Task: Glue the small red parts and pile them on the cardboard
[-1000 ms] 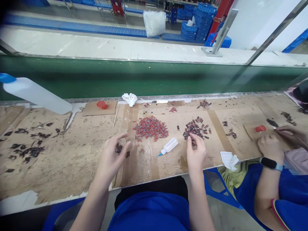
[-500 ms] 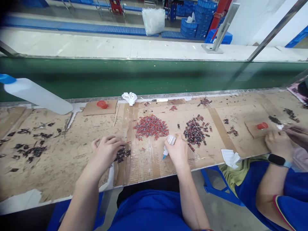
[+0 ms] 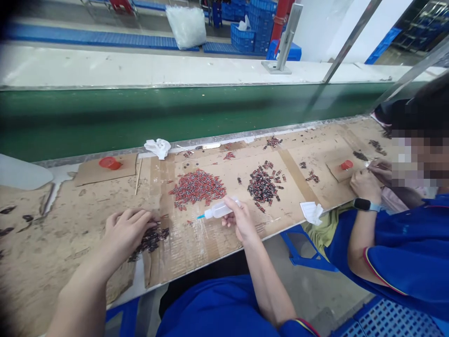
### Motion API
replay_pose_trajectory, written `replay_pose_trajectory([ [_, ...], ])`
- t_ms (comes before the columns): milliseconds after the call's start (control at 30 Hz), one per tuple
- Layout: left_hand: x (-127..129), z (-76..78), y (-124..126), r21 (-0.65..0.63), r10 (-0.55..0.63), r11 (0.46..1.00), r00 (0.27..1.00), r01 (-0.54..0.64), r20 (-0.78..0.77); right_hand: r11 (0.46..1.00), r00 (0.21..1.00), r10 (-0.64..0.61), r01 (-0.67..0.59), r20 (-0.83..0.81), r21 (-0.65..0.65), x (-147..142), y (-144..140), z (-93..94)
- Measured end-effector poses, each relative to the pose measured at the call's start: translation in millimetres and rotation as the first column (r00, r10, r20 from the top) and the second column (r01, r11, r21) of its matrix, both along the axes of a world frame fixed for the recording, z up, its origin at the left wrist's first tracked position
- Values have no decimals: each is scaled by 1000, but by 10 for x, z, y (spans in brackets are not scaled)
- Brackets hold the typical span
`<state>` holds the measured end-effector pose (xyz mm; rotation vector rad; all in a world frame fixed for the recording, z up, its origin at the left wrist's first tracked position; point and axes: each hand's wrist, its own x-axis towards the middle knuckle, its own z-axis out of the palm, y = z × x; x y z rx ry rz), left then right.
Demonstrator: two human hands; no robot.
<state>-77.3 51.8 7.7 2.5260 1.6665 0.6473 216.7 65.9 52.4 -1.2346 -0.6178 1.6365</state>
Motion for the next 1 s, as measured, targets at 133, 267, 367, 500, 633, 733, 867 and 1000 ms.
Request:
replay_pose_trajectory([
  [133, 127, 180, -34, 1, 32, 999, 999, -32, 43, 998, 995, -44, 41, -89, -38, 6, -29, -32],
  [267, 412, 240, -157, 65, -60, 997, 950, 42, 308, 995, 991, -99, 95, -95, -42, 9, -35, -22],
  [367, 694, 161, -308, 12, -75, 997, 916, 76, 394, 977, 975, -210, 208, -74, -33, -13, -43, -36],
  [500, 951, 6, -466, -25, 34, 999, 934, -27, 356, 965, 965, -261, 260, 20, 24, -56, -82, -107],
  [633, 1011, -49, -506, 37, 123, 989, 942, -141, 313, 978, 973, -181, 164, 143, 127, -110, -141, -158],
  [733, 1006, -35, -503, 64, 162, 980, 938, -190, 305, 974, 968, -155, 117, 199, 194, -150, -178, -157],
  [867, 1001, -26, -506, 19, 154, 985, 920, -172, 359, 963, 943, -167, 94, 286, 251, -173, -214, -147],
  [1000, 1011, -36, -509, -22, 197, 978, 893, -206, 404, 962, 920, -141, 40, 366, 269, -171, -241, -164],
])
